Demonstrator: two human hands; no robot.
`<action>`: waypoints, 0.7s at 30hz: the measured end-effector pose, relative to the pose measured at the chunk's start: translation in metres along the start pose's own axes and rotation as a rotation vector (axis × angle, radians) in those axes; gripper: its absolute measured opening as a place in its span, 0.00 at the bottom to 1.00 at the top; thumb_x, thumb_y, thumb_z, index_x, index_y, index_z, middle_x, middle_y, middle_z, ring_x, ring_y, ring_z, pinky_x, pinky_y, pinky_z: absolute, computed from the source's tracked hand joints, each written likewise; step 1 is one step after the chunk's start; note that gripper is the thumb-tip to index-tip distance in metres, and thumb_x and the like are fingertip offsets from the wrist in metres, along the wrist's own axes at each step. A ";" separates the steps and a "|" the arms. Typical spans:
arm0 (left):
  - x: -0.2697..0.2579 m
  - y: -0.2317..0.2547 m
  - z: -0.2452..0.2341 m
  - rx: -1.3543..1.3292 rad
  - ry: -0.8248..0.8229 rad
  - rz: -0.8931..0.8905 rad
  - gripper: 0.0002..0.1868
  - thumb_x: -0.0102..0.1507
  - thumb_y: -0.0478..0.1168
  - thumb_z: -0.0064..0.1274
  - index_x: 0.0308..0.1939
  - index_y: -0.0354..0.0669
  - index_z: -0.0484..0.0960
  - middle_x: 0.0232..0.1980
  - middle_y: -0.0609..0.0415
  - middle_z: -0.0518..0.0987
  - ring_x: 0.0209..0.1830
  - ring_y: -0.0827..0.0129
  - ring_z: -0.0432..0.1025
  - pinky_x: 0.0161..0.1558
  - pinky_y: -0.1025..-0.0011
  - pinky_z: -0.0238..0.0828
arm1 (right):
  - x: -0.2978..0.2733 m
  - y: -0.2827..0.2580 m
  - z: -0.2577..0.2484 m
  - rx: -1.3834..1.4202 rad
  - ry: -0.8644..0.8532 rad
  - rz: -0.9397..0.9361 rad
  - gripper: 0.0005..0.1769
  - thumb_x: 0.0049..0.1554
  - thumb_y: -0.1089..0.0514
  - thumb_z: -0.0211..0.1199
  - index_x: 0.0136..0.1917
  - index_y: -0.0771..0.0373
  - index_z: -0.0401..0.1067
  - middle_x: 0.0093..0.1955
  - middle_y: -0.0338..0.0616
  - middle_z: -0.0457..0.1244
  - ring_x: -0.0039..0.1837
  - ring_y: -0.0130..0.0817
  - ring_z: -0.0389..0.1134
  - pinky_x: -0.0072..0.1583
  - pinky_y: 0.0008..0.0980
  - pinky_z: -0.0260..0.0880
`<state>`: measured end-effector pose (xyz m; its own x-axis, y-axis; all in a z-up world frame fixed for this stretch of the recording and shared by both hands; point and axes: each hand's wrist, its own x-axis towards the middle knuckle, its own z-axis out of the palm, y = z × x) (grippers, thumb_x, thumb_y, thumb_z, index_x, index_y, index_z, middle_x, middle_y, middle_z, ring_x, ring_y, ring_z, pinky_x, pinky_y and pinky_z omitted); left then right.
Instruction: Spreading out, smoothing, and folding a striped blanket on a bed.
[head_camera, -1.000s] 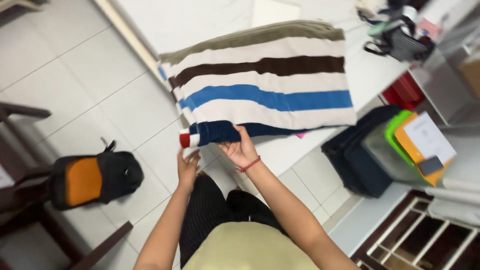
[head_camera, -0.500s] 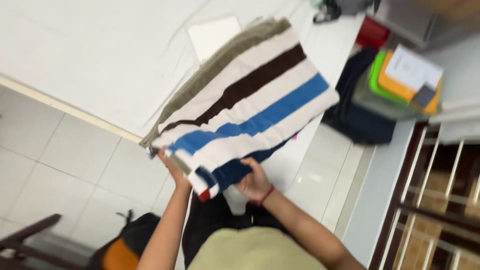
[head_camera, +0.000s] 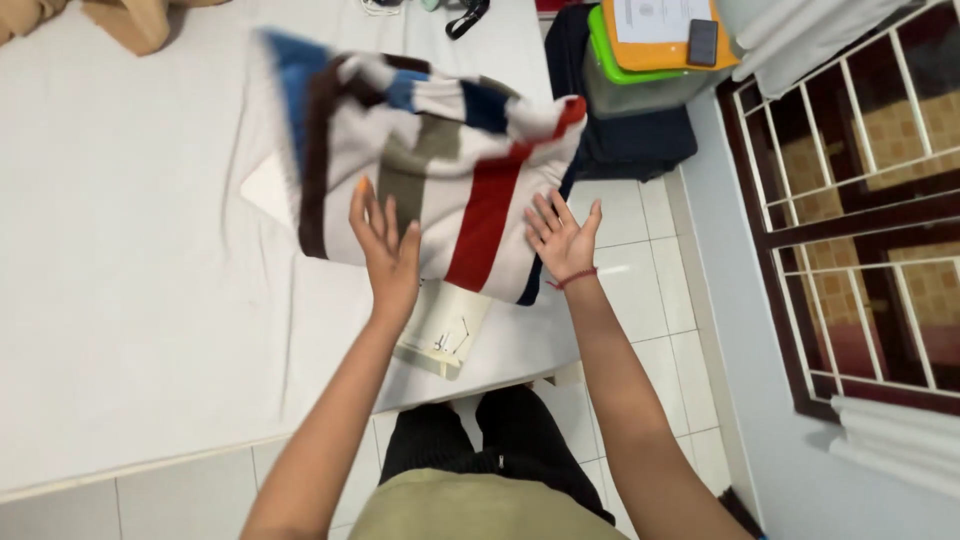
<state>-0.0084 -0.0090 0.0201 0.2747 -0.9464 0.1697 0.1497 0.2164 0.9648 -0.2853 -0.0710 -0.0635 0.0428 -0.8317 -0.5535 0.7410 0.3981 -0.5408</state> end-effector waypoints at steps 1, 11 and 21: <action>-0.010 -0.007 -0.010 0.004 -0.004 -0.007 0.41 0.72 0.30 0.46 0.81 0.59 0.41 0.86 0.52 0.35 0.83 0.40 0.40 0.78 0.45 0.47 | 0.004 0.013 -0.017 0.005 0.007 0.003 0.53 0.52 0.15 0.48 0.77 0.49 0.62 0.77 0.44 0.58 0.70 0.44 0.65 0.62 0.41 0.73; -0.054 -0.170 -0.163 0.621 0.105 -0.502 0.40 0.67 0.33 0.49 0.80 0.49 0.47 0.82 0.36 0.44 0.83 0.43 0.36 0.79 0.50 0.33 | -0.011 0.102 -0.100 -1.099 0.586 -0.016 0.42 0.57 0.29 0.64 0.77 0.48 0.62 0.72 0.42 0.61 0.70 0.42 0.65 0.66 0.39 0.69; 0.077 -0.217 -0.194 0.915 -0.057 -0.733 0.44 0.64 0.60 0.59 0.79 0.58 0.58 0.76 0.57 0.65 0.77 0.67 0.56 0.76 0.62 0.51 | -0.001 0.098 -0.041 -1.056 0.621 0.049 0.38 0.54 0.20 0.64 0.62 0.48 0.73 0.57 0.42 0.67 0.61 0.39 0.69 0.61 0.39 0.71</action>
<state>0.1646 -0.0822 -0.2157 0.3601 -0.7876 -0.5000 -0.4906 -0.6158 0.6165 -0.2400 -0.0159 -0.1417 -0.4858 -0.5964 -0.6390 -0.1722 0.7821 -0.5989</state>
